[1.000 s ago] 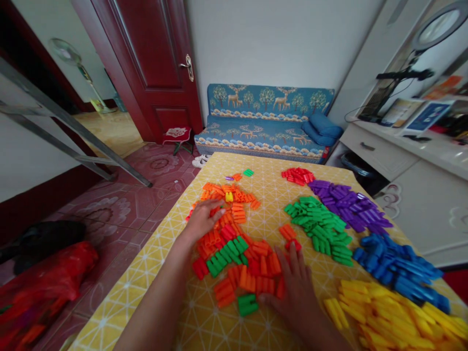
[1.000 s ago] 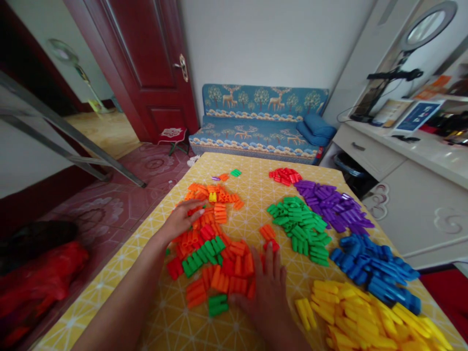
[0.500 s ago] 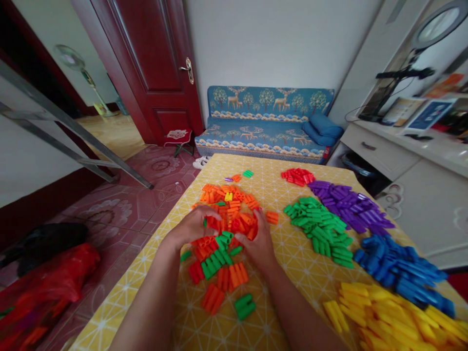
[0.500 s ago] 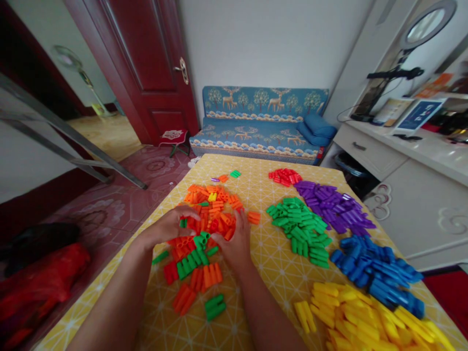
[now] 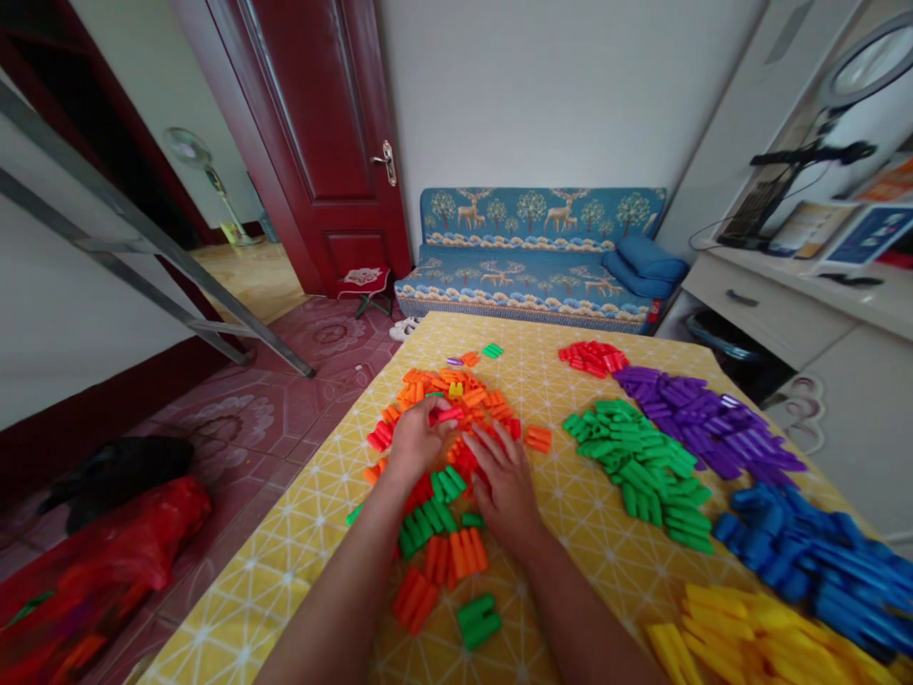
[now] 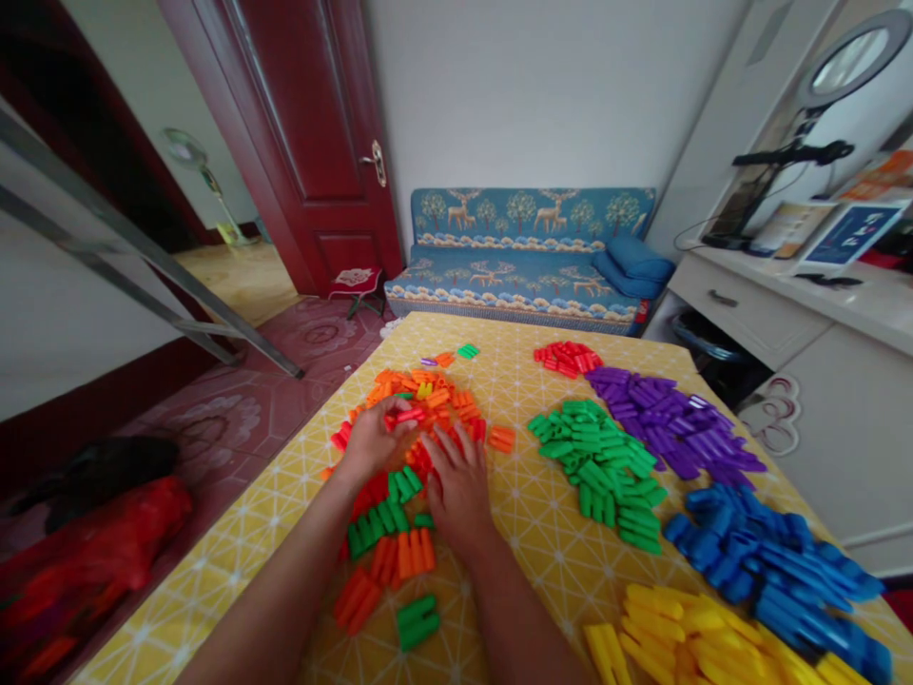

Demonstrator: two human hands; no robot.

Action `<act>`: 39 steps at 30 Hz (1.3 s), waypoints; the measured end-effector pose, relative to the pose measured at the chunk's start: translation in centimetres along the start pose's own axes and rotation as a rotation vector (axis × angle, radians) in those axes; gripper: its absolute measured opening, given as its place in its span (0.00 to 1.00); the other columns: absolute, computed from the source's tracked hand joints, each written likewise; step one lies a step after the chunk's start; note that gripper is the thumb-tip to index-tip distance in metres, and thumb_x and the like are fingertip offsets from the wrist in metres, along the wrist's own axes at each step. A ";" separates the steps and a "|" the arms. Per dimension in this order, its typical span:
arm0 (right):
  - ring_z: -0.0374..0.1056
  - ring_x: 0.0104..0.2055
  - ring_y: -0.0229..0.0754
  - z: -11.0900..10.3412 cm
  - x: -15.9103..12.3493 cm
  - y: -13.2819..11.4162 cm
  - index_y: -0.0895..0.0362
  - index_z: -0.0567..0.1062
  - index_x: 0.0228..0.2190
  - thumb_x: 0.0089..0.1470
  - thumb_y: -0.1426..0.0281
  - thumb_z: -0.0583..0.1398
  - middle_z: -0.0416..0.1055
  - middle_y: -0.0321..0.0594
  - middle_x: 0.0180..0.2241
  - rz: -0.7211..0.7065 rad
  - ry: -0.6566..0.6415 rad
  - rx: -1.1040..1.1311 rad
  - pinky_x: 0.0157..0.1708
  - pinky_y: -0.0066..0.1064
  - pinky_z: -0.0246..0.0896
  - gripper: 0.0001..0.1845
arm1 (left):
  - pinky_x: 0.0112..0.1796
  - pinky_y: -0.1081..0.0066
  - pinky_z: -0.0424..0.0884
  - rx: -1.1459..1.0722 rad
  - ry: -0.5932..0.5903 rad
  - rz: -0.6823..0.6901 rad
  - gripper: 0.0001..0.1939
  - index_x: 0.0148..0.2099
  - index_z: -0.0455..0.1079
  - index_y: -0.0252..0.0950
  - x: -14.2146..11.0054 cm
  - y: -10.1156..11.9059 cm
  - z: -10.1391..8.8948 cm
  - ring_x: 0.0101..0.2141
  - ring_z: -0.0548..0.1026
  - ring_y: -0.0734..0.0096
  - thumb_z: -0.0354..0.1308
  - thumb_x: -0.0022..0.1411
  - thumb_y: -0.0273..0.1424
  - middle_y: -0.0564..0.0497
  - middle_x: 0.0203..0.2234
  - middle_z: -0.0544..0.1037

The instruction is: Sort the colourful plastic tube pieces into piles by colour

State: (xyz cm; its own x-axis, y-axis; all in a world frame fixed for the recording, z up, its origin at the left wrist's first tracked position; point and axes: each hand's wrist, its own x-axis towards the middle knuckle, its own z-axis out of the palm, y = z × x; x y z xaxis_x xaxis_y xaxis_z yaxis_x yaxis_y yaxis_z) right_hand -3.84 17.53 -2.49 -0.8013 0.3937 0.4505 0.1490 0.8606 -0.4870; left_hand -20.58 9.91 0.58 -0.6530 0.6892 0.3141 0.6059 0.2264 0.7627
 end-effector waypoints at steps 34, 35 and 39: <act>0.73 0.34 0.44 0.7 0.6 0.0 0.56 0.61 0.55 0.45 0.63 0.66 0.75 0.43 0.38 0.532 0.339 0.695 0.37 0.36 0.70 0.38 | 0.37 0.70 0.73 -0.575 -0.294 0.027 0.13 0.35 0.77 0.35 -2.0 0.5 3.2 0.32 0.78 0.66 0.63 0.55 0.40 0.48 0.31 0.82; 0.73 0.35 0.44 0.7 0.6 0.0 0.56 0.61 0.55 0.45 0.64 0.65 0.75 0.43 0.38 0.523 0.347 0.691 0.37 0.36 0.70 0.36 | 0.38 0.69 0.73 -0.524 -0.302 0.058 0.12 0.35 0.78 0.35 -1.9 0.5 3.1 0.34 0.78 0.66 0.61 0.57 0.40 0.48 0.32 0.82; 0.72 0.38 0.43 0.5 0.8 0.1 0.57 0.64 0.50 0.44 0.65 0.65 0.74 0.45 0.42 0.526 0.489 0.720 0.40 0.35 0.69 0.32 | 0.40 0.68 0.73 -0.254 -0.205 0.107 0.13 0.38 0.78 0.36 -0.9 0.2 0.8 0.35 0.78 0.65 0.58 0.60 0.38 0.48 0.33 0.82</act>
State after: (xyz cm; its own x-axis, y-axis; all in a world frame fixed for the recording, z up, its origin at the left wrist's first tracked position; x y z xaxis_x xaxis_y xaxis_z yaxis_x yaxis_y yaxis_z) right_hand -4.73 17.77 -2.61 -0.3858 0.8943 0.2268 -0.0995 0.2040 -0.9739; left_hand -19.50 9.85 0.01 -0.4713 0.8297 0.2991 0.5161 -0.0155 0.8564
